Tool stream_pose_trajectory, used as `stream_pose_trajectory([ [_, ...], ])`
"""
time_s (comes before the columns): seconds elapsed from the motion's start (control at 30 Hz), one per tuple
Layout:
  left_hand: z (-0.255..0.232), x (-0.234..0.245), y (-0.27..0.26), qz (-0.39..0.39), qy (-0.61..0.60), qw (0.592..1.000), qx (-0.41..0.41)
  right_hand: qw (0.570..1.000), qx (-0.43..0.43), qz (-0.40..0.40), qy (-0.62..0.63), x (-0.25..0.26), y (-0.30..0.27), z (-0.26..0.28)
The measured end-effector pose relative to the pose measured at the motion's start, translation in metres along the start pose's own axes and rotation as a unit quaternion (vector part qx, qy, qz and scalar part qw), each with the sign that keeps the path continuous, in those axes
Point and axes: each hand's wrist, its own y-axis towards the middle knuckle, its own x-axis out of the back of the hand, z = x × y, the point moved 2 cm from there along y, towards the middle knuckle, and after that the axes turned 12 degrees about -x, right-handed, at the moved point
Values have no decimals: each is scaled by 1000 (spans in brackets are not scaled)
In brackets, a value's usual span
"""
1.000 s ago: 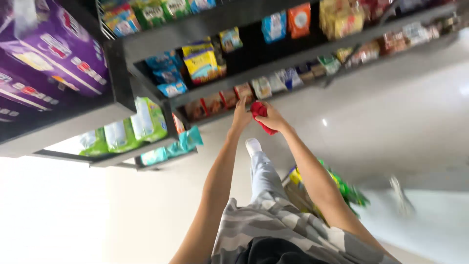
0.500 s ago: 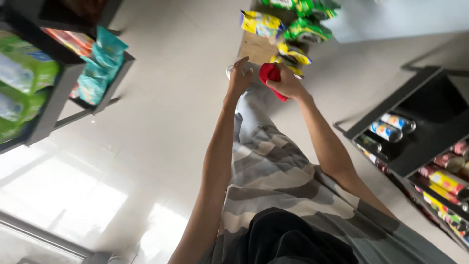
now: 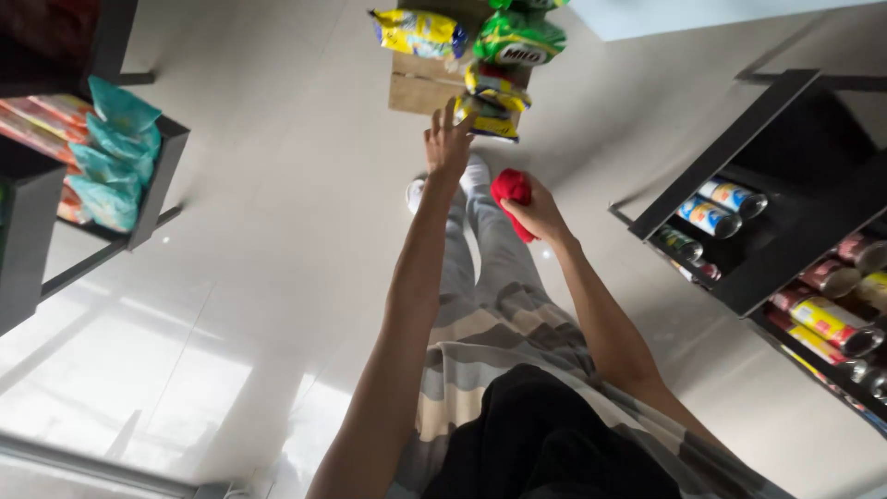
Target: Wiping food packages with a cloth and organizing them on the grocery shelves.
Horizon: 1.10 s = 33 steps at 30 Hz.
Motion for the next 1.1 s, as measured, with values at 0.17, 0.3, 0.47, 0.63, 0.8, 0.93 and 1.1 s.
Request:
stream_pose_trajectory([
  [0.17, 2, -17, 6, -29, 18, 999, -4, 999, -32, 4, 13, 44, -10, -9],
  [0.3, 6, -22, -14, -42, -11, 999, -32, 1000, -2, 11, -11, 56, -10, -7],
  [0.47, -62, 92, -32, -140, -56, 987, -62, 979, 203, -17, 8, 57, -3, 9],
  [0.63, -96, 172, -80, -178, -275, 940, 93, 960, 179, 131, 169, 30, -21, 88],
  [0.8, -73, 219, -134, -385, -539, 745, 71, 948, 198, 190, 161, 11, -70, 201],
  [0.93, -106, 314, -174, -420, -552, 713, -104, 937, 222, 212, 169, -5, -120, 276],
  [1.1, -86, 322, -188, -422, -439, 792, -38, 916, 175, 311, 182, -40, -197, 360],
])
